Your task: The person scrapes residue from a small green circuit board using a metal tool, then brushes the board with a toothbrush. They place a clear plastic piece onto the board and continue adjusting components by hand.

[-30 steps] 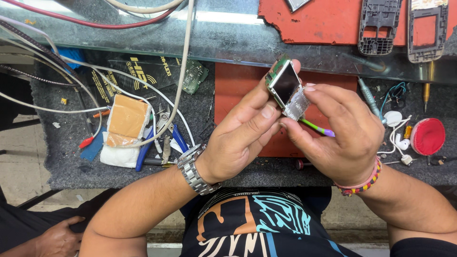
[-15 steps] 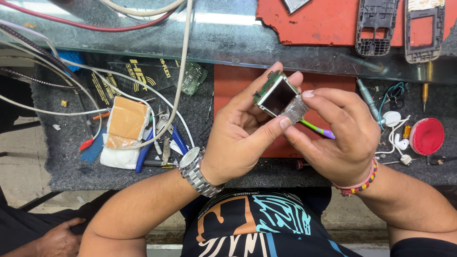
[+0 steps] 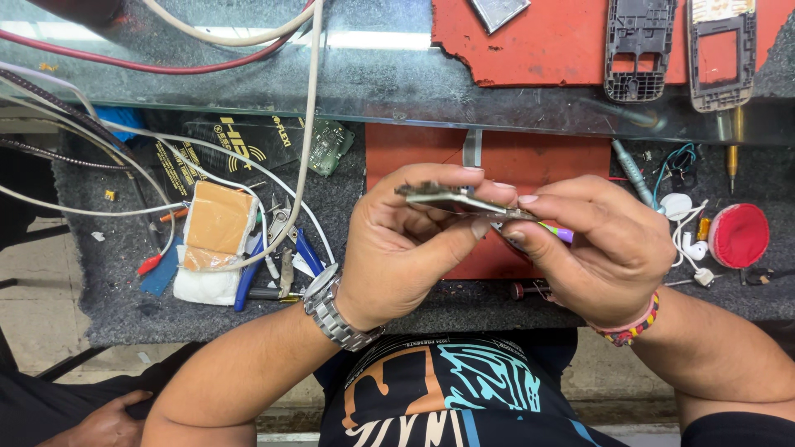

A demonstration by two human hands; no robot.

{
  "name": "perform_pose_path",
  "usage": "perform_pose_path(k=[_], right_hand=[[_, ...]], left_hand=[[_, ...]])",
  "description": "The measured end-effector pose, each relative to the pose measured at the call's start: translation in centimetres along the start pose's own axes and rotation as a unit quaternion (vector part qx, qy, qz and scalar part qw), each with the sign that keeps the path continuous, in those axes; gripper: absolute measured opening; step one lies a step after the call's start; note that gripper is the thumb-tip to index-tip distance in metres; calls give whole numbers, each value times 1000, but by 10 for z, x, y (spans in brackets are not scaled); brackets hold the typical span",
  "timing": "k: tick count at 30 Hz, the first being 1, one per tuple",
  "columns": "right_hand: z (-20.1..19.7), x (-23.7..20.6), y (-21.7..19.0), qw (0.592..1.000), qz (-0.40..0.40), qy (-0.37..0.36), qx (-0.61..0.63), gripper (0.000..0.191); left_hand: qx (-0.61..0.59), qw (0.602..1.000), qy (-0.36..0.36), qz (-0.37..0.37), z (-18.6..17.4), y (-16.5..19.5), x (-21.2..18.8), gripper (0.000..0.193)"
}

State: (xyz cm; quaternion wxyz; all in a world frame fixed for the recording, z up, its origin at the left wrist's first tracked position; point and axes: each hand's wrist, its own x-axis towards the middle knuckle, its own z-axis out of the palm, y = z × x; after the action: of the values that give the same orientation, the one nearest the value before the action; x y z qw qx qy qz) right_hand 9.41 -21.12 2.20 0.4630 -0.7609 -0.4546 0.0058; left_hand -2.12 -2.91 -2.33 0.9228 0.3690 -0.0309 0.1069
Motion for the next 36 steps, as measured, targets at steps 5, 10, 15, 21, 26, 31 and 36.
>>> perform_pose_path(k=[5,10,15,21,26,31,36], right_hand=[[0,-3,1,1000,-4,3,5,23],[0,-3,0,1000,-12,5,21,22],[-1,-3,-1,1000,-23,-8,11,21],[-2,-1,-2,1000,2,-17,16,23],[-3,-2,-1,995,53,-45,74,19],[-6,-2,1,990,78,-52,102,14],[-11,0,7,919,290,-84,255,12]], left_hand=[[18,1000,1,-4,1,2,1,33],[42,999,14,-10,5,3,0,31],[67,997,32,1,6,0,-1,25],[33,998,57,-9,6,-1,-3,31],[22,997,67,25,3,-1,-1,31],[38,997,59,12,5,3,-1,34],[67,994,79,-47,6,10,8,53]])
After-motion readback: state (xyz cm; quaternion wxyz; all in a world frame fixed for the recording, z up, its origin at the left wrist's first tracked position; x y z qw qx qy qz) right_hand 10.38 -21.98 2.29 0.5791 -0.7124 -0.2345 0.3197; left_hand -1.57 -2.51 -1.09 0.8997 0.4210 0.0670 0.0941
